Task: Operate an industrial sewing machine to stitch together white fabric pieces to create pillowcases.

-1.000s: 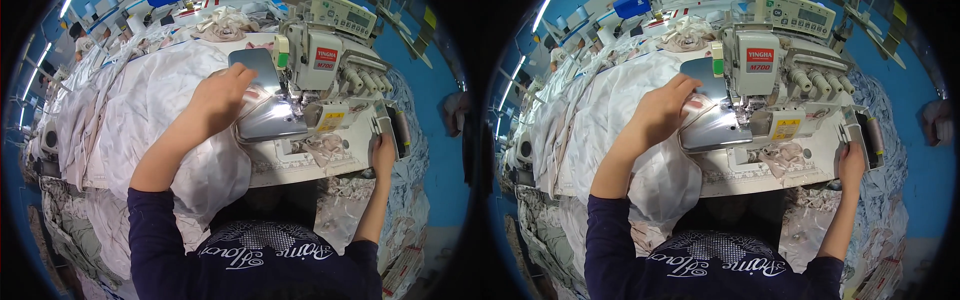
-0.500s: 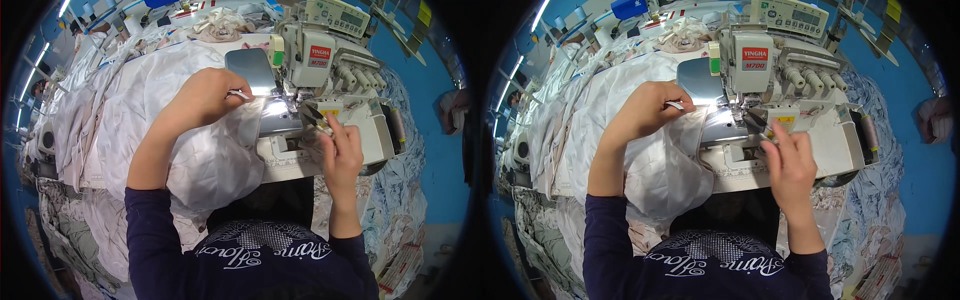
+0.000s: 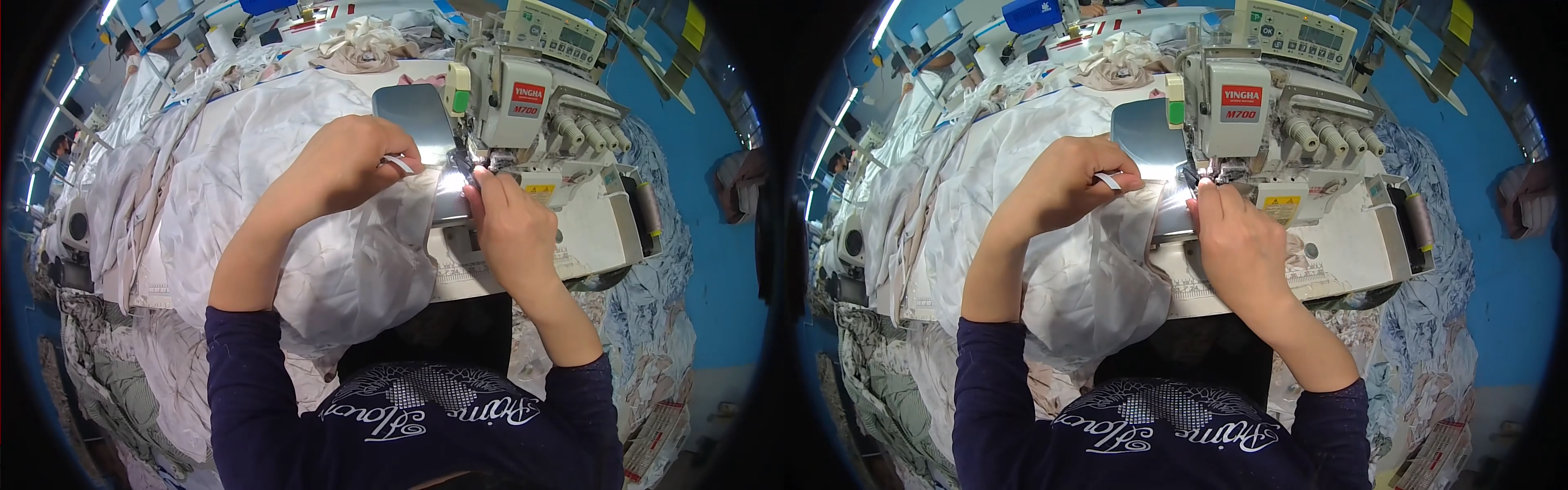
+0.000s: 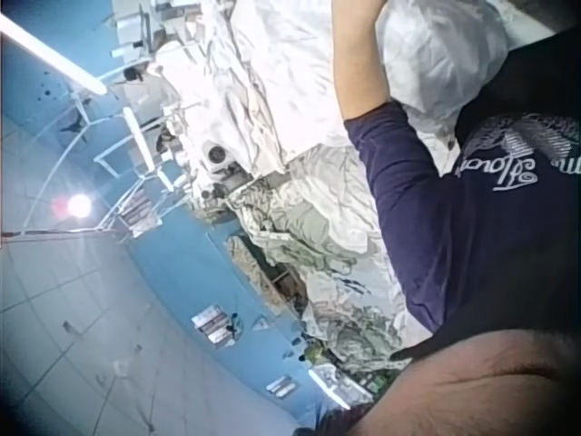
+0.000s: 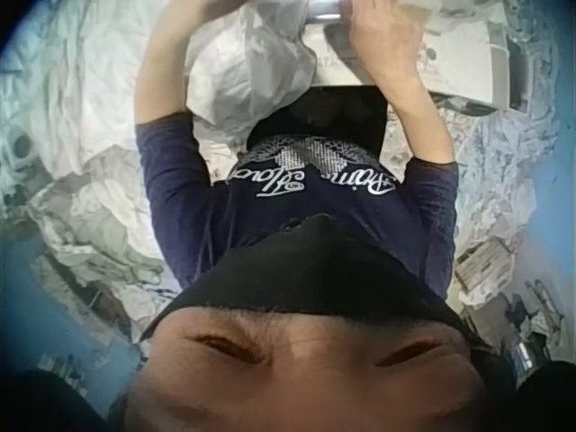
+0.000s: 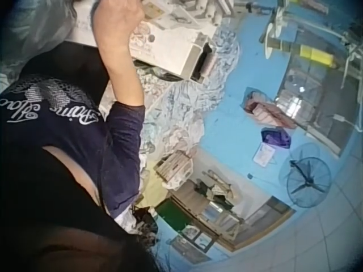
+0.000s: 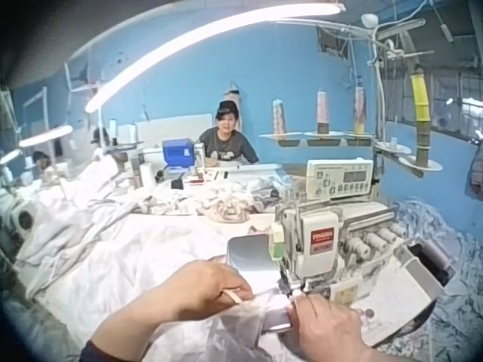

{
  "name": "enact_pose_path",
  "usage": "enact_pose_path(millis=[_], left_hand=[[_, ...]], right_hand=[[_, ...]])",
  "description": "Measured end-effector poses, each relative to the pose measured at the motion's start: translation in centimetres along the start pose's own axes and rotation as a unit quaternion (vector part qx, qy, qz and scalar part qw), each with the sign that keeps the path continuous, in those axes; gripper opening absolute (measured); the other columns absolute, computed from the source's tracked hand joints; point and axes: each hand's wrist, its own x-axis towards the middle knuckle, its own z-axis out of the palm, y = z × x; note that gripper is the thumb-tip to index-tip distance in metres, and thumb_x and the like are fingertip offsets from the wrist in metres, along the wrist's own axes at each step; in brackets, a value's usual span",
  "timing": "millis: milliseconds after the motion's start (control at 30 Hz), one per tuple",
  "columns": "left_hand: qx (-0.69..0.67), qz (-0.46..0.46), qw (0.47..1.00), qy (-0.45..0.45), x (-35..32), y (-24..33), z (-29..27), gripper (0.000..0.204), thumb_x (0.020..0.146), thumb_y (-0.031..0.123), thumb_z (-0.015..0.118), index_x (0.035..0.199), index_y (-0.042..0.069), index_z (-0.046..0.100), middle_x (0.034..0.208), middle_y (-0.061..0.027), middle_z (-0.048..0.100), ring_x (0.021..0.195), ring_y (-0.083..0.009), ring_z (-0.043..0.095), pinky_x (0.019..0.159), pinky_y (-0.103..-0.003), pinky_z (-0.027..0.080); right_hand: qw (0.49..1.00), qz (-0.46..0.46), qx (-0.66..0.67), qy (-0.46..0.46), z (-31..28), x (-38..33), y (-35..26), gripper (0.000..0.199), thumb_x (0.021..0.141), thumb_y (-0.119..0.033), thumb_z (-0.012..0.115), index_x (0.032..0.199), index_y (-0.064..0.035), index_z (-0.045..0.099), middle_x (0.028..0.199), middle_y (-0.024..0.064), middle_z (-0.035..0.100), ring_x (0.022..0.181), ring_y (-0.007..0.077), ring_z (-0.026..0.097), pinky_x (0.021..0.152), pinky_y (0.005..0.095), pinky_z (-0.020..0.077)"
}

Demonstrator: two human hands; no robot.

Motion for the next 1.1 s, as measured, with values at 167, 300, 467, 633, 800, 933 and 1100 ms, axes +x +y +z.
enact_pose_path(millis=[167, 300, 467, 633, 800, 933, 1100], left_hand=[[-0.015, -0.009, 0.999, -0.049, -0.5, -0.1, -1.5, 0.01, 0.069, 0.008, 0.065, 0.079, 0.006, 0.066, 0.077, -0.0101, 0.064, 0.073, -0.0288, 0.059, 0.066, -0.036, 0.047], [-0.094, 0.014, 0.989, -0.113, -2.4, -0.5, -5.9, 0.014, 0.069, 0.014, 0.072, 0.078, 0.005, 0.066, 0.074, -0.007, 0.062, 0.07, -0.0222, 0.059, 0.062, -0.032, 0.045], [0.048, -0.223, 0.974, -0.009, -8.8, -3.2, -9.7, 0.015, 0.067, 0.013, 0.074, 0.076, 0.004, 0.067, 0.077, -0.0058, 0.063, 0.071, -0.0207, 0.06, 0.064, -0.028, 0.046], [0.193, -0.386, 0.9, 0.054, -20.2, -8.2, -5.0, 0.019, 0.063, 0.007, 0.075, 0.081, 0.006, 0.068, 0.112, -0.0181, 0.058, 0.101, -0.0295, 0.056, 0.081, -0.033, 0.046], [0.026, -0.421, 0.893, 0.155, -24.0, -9.3, -2.5, 0.017, 0.066, 0.008, 0.074, 0.08, 0.005, 0.066, 0.131, -0.0198, 0.046, 0.116, -0.031, 0.048, 0.089, -0.034, 0.043], [-0.003, -0.438, 0.883, 0.165, -24.4, -8.9, -2.4, 0.017, 0.066, 0.008, 0.074, 0.079, 0.003, 0.065, 0.136, -0.0198, 0.041, 0.119, -0.0321, 0.047, 0.091, -0.035, 0.042], [-0.017, -0.434, 0.881, 0.185, -25.2, -9.2, -2.0, 0.017, 0.067, 0.009, 0.074, 0.08, 0.003, 0.065, 0.136, -0.0191, 0.041, 0.119, -0.0314, 0.047, 0.092, -0.035, 0.041]], right_hand=[[0.993, 0.037, 0.105, 0.027, -0.1, -0.8, 1.0, 0.025, 0.078, -0.013, 0.067, 0.1, -0.0056, 0.061, 0.074, 0.0077, 0.057, 0.055, 0.0194, 0.056, 0.049, 0.0273, 0.0447], [0.952, 0.165, 0.25, 0.06, -2.1, -4.2, 3.3, 0.027, 0.082, -0.002, 0.06, 0.11, -0.0003, 0.059, 0.093, 0.0079, 0.062, 0.075, 0.0101, 0.056, 0.064, 0.0226, 0.0458], [0.872, 0.391, 0.186, 0.227, -1.3, -10.0, 12.1, 0.032, 0.09, -0.018, 0.056, 0.116, 0.0005, 0.056, 0.108, 0.0079, 0.061, 0.094, 0.0123, 0.056, 0.081, 0.0242, 0.0433], [0.882, 0.428, 0.153, 0.126, 1.0, -15.6, 19.9, 0.033, 0.091, -0.021, 0.055, 0.116, 0.0004, 0.056, 0.105, 0.0109, 0.061, 0.09, 0.0165, 0.058, 0.078, 0.028, 0.045], [0.929, 0.346, -0.098, -0.089, 0.6, -14.4, 19.5, 0.029, 0.091, -0.021, 0.053, 0.112, -0.0013, 0.059, 0.096, 0.0147, 0.061, 0.085, 0.027, 0.06, 0.076, 0.0361, 0.0462], [0.962, 0.217, -0.138, 0.089, 1.1, -13.6, 17.0, 0.023, 0.088, -0.016, 0.056, 0.103, 0.0006, 0.061, 0.091, 0.0122, 0.06, 0.083, 0.0237, 0.059, 0.076, 0.0327, 0.0458], [0.94, 0.091, 0.326, 0.043, 0.6, -11.0, 1.2, 0.012, 0.08, -0.001, 0.059, 0.092, 0.0002, 0.06, 0.09, 0.0101, 0.06, 0.082, 0.0223, 0.057, 0.078, 0.0293, 0.0448]])
